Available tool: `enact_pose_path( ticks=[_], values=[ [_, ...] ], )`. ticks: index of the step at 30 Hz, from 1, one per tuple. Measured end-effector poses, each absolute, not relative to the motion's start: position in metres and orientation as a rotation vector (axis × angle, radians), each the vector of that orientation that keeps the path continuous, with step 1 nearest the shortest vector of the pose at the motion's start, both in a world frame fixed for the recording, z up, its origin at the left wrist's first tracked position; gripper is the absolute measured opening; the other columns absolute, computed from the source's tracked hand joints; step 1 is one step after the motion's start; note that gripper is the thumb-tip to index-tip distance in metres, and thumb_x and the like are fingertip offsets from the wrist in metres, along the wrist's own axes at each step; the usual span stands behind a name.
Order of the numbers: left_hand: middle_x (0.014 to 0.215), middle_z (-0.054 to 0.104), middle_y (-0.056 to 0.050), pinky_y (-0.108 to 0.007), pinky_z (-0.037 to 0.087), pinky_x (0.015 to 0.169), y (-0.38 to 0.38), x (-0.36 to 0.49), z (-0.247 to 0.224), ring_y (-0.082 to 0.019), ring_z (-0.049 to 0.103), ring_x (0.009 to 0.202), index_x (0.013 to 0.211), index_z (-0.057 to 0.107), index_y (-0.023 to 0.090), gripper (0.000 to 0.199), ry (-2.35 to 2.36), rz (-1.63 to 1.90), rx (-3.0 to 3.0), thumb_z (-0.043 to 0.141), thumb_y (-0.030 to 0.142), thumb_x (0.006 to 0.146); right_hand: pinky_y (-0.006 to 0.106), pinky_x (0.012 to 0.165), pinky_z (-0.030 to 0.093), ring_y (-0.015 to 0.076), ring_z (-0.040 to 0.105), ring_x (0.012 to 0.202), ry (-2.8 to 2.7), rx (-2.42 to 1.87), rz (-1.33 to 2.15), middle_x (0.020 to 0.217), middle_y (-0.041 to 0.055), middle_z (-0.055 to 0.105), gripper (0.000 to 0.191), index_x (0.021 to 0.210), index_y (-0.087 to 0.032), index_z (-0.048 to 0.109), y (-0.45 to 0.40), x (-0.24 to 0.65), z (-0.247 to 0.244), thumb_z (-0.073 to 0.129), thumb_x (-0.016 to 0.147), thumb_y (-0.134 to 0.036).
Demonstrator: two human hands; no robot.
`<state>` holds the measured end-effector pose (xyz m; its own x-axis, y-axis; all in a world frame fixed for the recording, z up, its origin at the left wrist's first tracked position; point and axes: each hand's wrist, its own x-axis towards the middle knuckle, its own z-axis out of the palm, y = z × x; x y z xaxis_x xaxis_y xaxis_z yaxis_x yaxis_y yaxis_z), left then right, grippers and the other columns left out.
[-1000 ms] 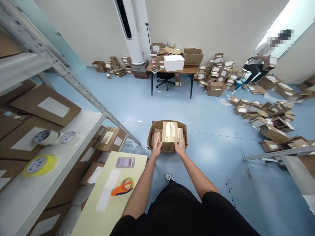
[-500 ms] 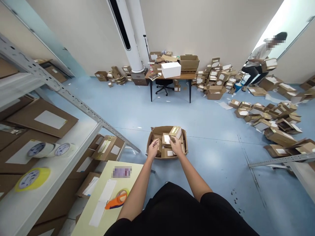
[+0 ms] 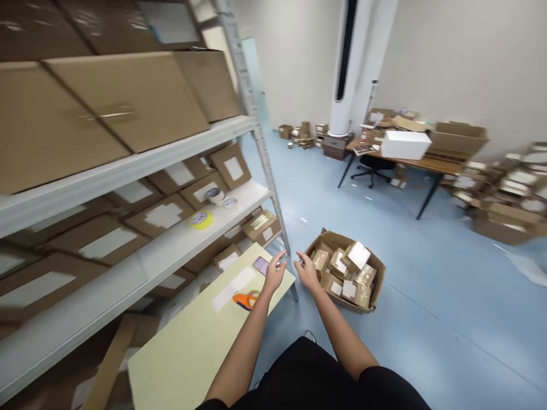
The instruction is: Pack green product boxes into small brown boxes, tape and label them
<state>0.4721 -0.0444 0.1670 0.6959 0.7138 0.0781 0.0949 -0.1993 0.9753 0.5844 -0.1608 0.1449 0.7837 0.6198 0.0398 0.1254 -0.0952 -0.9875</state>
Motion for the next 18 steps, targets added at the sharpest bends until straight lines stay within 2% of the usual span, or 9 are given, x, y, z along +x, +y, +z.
enact_pose_path(
  ticks=[4,12,18],
  values=[
    [0.146,0.062,-0.012,-0.041,0.053,0.106,-0.016,0.392,0.17,-0.027,0.058,0.136,0.132,0.069,0.024,0.04,0.857,0.786,1.636,0.065,0.033,0.093,0.048,0.099,0.057,0.032,0.064,0.128,-0.803,-1.565,0.594,0.138,0.0134,0.069,0.05,0.133,-0.023,0.068,-0.106,0.526,0.145,0.061,0.088,-0.044],
    [0.145,0.063,-0.013,-0.042,0.053,0.106,0.016,0.224,0.175,-0.027,0.059,0.134,0.133,0.067,0.024,0.04,1.159,1.01,1.52,0.064,0.034,0.095,0.047,0.1,0.057,0.0294,0.062,0.129,-1.097,-1.47,0.76,0.143,0.0124,0.065,0.05,0.139,-0.025,0.064,-0.029,0.391,0.147,0.06,0.09,-0.036],
    [0.154,0.055,-0.011,-0.042,0.054,0.107,0.016,0.145,0.15,-0.028,0.055,0.138,0.138,0.065,0.026,0.044,1.25,0.997,1.461,0.066,0.034,0.094,0.048,0.113,0.049,0.0291,0.06,0.133,-1.256,-1.677,0.771,0.143,0.0119,0.065,0.051,0.137,-0.022,0.065,-0.025,0.34,0.103,0.06,0.087,-0.026]
  ],
)
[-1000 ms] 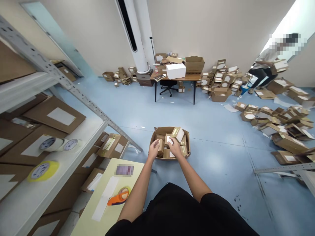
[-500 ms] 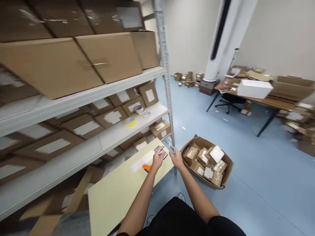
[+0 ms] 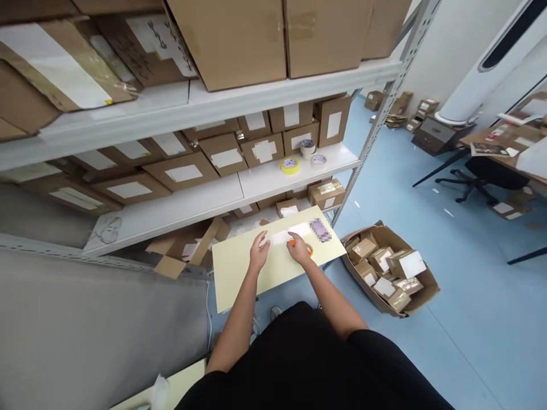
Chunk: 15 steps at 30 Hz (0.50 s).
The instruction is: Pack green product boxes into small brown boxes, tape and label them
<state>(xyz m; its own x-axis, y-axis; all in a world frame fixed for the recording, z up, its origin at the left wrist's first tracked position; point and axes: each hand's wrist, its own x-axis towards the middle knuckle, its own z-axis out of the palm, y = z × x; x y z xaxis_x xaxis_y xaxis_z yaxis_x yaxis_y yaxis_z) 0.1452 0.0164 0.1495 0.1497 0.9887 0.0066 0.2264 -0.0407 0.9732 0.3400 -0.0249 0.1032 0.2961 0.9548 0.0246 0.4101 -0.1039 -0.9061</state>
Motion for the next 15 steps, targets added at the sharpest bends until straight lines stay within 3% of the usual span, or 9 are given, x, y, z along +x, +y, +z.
enact_pose_path(
  ticks=[5,10,15],
  values=[
    [0.155,0.054,-0.012,-0.042,0.055,0.106,0.007,0.125,0.105,-0.029,0.056,0.137,0.136,0.065,0.025,0.044,1.284,0.863,1.38,0.066,0.032,0.093,0.046,0.116,0.045,0.0297,0.06,0.132,-1.216,-1.938,0.781,0.135,0.0132,0.069,0.048,0.131,-0.017,0.067,-0.047,0.336,0.056,0.059,0.084,-0.019],
    [0.149,0.06,-0.011,-0.045,0.049,0.114,-0.005,0.137,0.062,-0.028,0.057,0.136,0.13,0.068,0.023,0.038,1.35,0.699,1.315,0.065,0.024,0.093,0.039,0.112,0.046,0.0278,0.056,0.135,-1.212,-2.082,0.816,0.143,0.0147,0.063,0.055,0.136,-0.013,0.062,-0.062,0.349,0.024,0.059,0.082,-0.011],
    [0.152,0.056,-0.011,-0.042,0.053,0.108,-0.027,0.138,0.027,-0.029,0.058,0.136,0.129,0.069,0.023,0.037,1.392,0.601,1.263,0.066,0.026,0.092,0.033,0.103,0.05,0.027,0.062,0.124,-1.308,-2.2,0.922,0.13,0.0106,0.069,0.05,0.129,-0.018,0.066,-0.051,0.36,-0.002,0.058,0.081,-0.009]
  ],
)
